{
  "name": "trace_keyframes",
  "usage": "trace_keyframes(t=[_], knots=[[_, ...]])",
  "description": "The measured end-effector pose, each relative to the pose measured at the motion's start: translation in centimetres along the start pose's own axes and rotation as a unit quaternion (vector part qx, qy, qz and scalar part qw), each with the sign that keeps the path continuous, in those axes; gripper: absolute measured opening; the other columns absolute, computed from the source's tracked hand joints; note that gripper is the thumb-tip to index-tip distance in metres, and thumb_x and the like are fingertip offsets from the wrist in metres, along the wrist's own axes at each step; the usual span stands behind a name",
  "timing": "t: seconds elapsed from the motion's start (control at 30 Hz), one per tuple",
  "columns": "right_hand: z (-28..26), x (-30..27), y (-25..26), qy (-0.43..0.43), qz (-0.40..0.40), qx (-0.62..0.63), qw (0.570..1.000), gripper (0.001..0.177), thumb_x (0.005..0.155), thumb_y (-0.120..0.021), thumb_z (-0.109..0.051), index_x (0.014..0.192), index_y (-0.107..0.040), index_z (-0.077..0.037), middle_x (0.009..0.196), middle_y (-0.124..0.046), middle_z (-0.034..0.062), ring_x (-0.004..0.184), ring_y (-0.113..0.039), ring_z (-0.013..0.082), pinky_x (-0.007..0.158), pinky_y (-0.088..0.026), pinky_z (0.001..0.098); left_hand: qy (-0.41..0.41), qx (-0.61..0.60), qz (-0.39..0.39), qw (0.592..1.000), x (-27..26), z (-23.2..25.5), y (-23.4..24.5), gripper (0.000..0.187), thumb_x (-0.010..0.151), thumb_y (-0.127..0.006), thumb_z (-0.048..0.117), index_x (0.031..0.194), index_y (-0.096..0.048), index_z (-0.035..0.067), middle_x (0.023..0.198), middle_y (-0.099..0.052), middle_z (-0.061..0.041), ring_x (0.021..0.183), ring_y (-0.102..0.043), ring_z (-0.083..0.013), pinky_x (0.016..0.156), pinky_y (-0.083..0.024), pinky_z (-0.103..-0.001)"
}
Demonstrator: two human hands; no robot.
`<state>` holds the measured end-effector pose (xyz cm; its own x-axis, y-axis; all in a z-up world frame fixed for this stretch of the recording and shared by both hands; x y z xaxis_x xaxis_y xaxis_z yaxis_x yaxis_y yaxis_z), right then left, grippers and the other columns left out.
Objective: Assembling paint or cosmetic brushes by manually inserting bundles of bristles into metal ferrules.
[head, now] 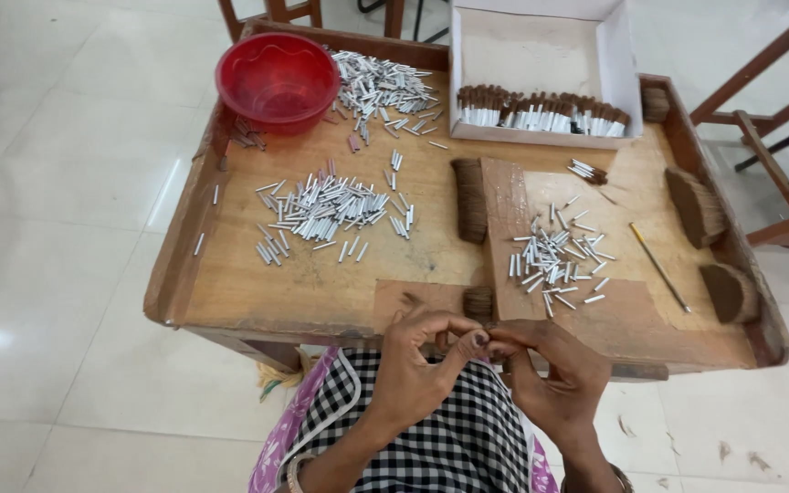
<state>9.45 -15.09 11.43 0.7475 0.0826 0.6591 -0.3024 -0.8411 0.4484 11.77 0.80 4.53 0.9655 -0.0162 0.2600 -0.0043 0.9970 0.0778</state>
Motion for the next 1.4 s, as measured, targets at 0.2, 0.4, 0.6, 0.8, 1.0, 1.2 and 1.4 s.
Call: trace_keyframes(t=[0.2,0.4,0.6,0.8,1.0,1.2,1.4], knots=[[2.1,-0.2,-1.8,-0.038,0.012,0.019,0.999,0.030,0.075,-0.060,0.018,0.091,-0.076,-0.001,0.087,-0.077,0.0087,0.075,-0.073,0.0138,0.060,-0.052,0.0222,-0.093,0.184,0.107,0.973,0.7,1.6,4.0,0.016,0.089,-0.078,0.024,0.098,-0.081,0.011,0.079,-0.063,-0.002,0.082,-0.052,-0.0171,0.075,-0.042,-0.036],[0.4,0.5,-2.2,0.030,0.026,-0.057,0.998,0.034,0.071,-0.057,0.019,0.091,-0.075,-0.001,0.091,-0.075,0.0093,0.084,-0.074,0.0165,0.077,-0.057,0.0270,-0.061,0.507,0.262,0.819,3.9,0.5,10.3,0.010,0.086,-0.074,0.020,0.090,-0.071,0.012,0.095,-0.060,-0.009,0.095,-0.055,-0.0293,0.084,-0.038,-0.043],[2.4,-0.5,-2.6,-0.024,0.027,0.103,0.994,0.026,0.077,-0.061,0.021,0.092,-0.072,0.003,0.099,-0.076,0.0134,0.097,-0.075,0.0199,0.085,-0.058,0.0287,-0.116,0.219,0.084,0.965,1.6,3.3,4.0,0.010,0.086,-0.070,0.002,0.092,-0.067,0.009,0.090,-0.068,-0.002,0.088,-0.057,-0.0215,0.084,-0.034,-0.040],[4.1,-1.9,-1.8,-0.078,0.036,0.213,0.973,0.018,0.084,-0.067,0.017,0.096,-0.072,0.006,0.104,-0.076,0.0178,0.094,-0.075,0.0206,0.076,-0.061,0.0267,-0.122,0.105,0.028,0.987,-0.1,3.2,0.9,0.016,0.086,-0.064,-0.008,0.095,-0.065,0.005,0.091,-0.068,-0.002,0.090,-0.056,-0.0198,0.084,-0.037,-0.035],[0.3,-0.8,-0.5,-0.005,0.051,0.077,0.996,0.019,0.083,-0.065,0.017,0.094,-0.072,0.003,0.097,-0.076,0.0127,0.091,-0.076,0.0184,0.077,-0.060,0.0264,-0.155,0.154,0.045,0.975,-0.6,3.5,0.6,0.014,0.088,-0.075,-0.002,0.092,-0.065,0.007,0.092,-0.070,0.000,0.086,-0.055,-0.0196,0.080,-0.034,-0.036],[-2.8,-0.2,0.2,0.062,0.030,-0.092,0.993,0.029,0.080,-0.068,0.017,0.098,-0.076,-0.004,0.103,-0.078,0.0078,0.086,-0.077,0.0148,0.068,-0.058,0.0254,-0.176,0.246,0.097,0.948,-1.4,4.6,1.3,0.019,0.081,-0.069,-0.006,0.092,-0.065,0.010,0.094,-0.070,0.002,0.091,-0.060,-0.0188,0.082,-0.033,-0.036],[-2.9,0.7,-1.0,0.039,-0.027,-0.026,0.999,0.032,0.080,-0.071,0.015,0.107,-0.075,-0.001,0.108,-0.076,0.0112,0.091,-0.077,0.0187,0.072,-0.063,0.0258,-0.189,0.279,0.128,0.933,-1.7,4.6,1.6,0.014,0.087,-0.070,0.000,0.096,-0.066,0.009,0.094,-0.069,0.001,0.092,-0.060,-0.0191,0.082,-0.034,-0.037]])
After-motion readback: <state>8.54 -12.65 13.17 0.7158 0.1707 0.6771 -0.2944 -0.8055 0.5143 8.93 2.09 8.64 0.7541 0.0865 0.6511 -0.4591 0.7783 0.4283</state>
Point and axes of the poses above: each hand's wrist, its own x-axis towards the middle knuckle, its own y-axis out of the back of the hand, z = x × y, the point moved 10 cm from there along x, towards the middle knuckle
